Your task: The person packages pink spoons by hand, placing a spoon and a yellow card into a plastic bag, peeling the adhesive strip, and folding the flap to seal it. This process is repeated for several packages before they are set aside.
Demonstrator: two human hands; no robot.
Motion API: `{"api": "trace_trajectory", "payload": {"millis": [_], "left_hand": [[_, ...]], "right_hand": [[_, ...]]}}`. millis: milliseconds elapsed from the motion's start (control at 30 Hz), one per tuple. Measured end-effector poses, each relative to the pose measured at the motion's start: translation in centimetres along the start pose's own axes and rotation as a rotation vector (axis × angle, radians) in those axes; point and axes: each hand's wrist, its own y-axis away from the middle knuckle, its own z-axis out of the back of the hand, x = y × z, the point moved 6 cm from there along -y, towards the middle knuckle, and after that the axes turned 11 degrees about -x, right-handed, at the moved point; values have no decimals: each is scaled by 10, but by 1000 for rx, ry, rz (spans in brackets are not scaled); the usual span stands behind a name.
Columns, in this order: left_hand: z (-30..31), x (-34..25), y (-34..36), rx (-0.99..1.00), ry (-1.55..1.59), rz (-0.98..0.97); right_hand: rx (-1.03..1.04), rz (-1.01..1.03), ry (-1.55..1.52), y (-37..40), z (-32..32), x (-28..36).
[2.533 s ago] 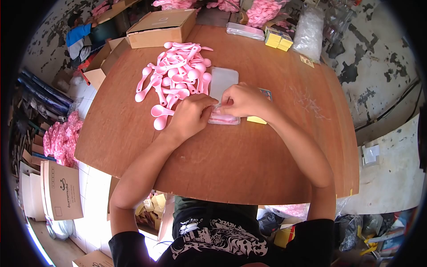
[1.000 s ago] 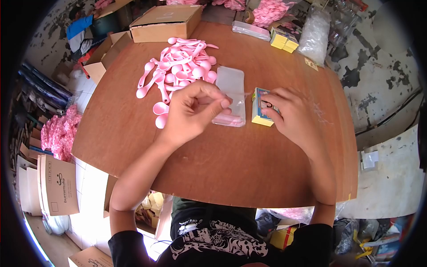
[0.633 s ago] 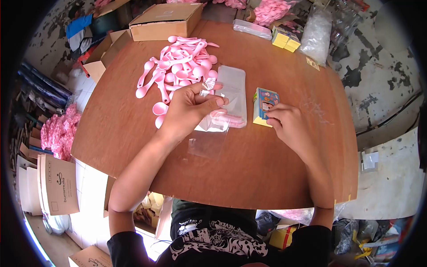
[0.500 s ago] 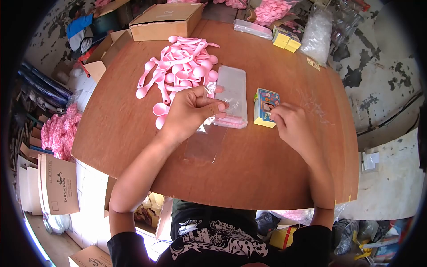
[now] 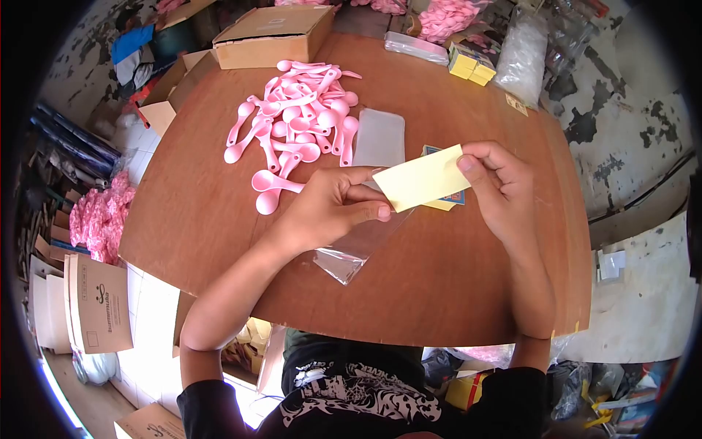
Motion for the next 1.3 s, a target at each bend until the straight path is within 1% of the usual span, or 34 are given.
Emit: {"api": "trace_trajectory", "payload": {"millis": [33, 67, 100, 133, 167, 233, 267, 333, 367, 433, 467, 533, 600, 633, 667, 700, 767, 800, 867, 900, 967, 1000, 1033, 1100, 1133, 1167, 1200, 1233, 1267, 1300], "left_hand": [[1, 0, 1, -6, -1, 2], [0, 1, 3, 19, -58, 58], [-2, 3, 4, 46, -115, 113], [-7, 3, 4, 73, -17, 69], [-8, 3, 5, 77, -17, 70], [-10, 5, 7, 102, -117, 121], [-10, 4, 6, 102, -118, 120], [-9, -3, 6, 81, -73, 50], [-8, -4, 6, 78, -74, 51], [-4, -6, 3, 33, -113, 43], [-5, -8, 3, 29, -104, 6], [-7, -6, 3, 19, -67, 7], [-9, -2, 1, 6, -30, 10], [-10, -5, 0, -11, -56, -99], [-9, -9, 0, -29, -82, -208], [-8, -12, 1, -32, -83, -206], [-9, -10, 3, 4, -132, -35], [-10, -9, 3, 5, -133, -35], [-14, -15, 6, 16, -176, -156], [-16, -13, 6, 17, -175, -157], [-18, -15, 6, -31, -128, -248], [-18, -16, 7, -32, -139, -256], [-18, -15, 8, -34, -140, -255], [-17, -11, 10, -32, -109, -190], [-15, -13, 11, -36, -110, -189], [-16, -15, 11, 22, -215, -166], [-17, -14, 12, 82, -321, -143], [-14, -12, 12, 80, -322, -143], [-16, -6, 13, 142, -402, -151], [-17, -2, 15, 204, -481, -158]], "right_hand": [[57, -38, 13, 2, -5, -4], [112, -75, 26, 4, -9, -8], [112, -76, 24, 6, -11, -9], [168, -15, 55, 9, -18, -7], [222, 45, 87, 13, -25, -4], [222, 59, 115, 19, -34, -4], [187, 19, 60, 20, -36, -5], [113, -34, -54, 19, -35, -4], [115, -34, -57, 18, -34, -3], [136, 51, 52, 16, -31, 2], [136, 52, 53, 16, -31, 1], [235, 94, 9, 22, -38, -2], [252, 124, -20, 26, -45, -6], [272, 154, -52, 28, -48, -5], [309, 98, -51, 29, -49, -6], [312, 98, -54, 29, -48, -6], [356, -160, -129, 30, -49, -18], [355, -161, -130, 30, -48, -20], [478, -106, -144, 34, -52, -22], [478, -105, -143, 35, -51, -21], [673, -327, -142, 48, -60, -26], [689, -261, -66, 50, -62, -17], [691, -261, -67, 52, -63, -22], [680, -297, -23, 55, -66, -34], [650, -241, -19, 50, -65, -27], [652, -240, -22, 47, -67, -23], [458, -286, -86, 38, -60, -23], [263, -329, -147, 30, -53, -25], [110, -337, -168, 23, -48, -28], [113, -336, -169, 19, -53, -39]]}}
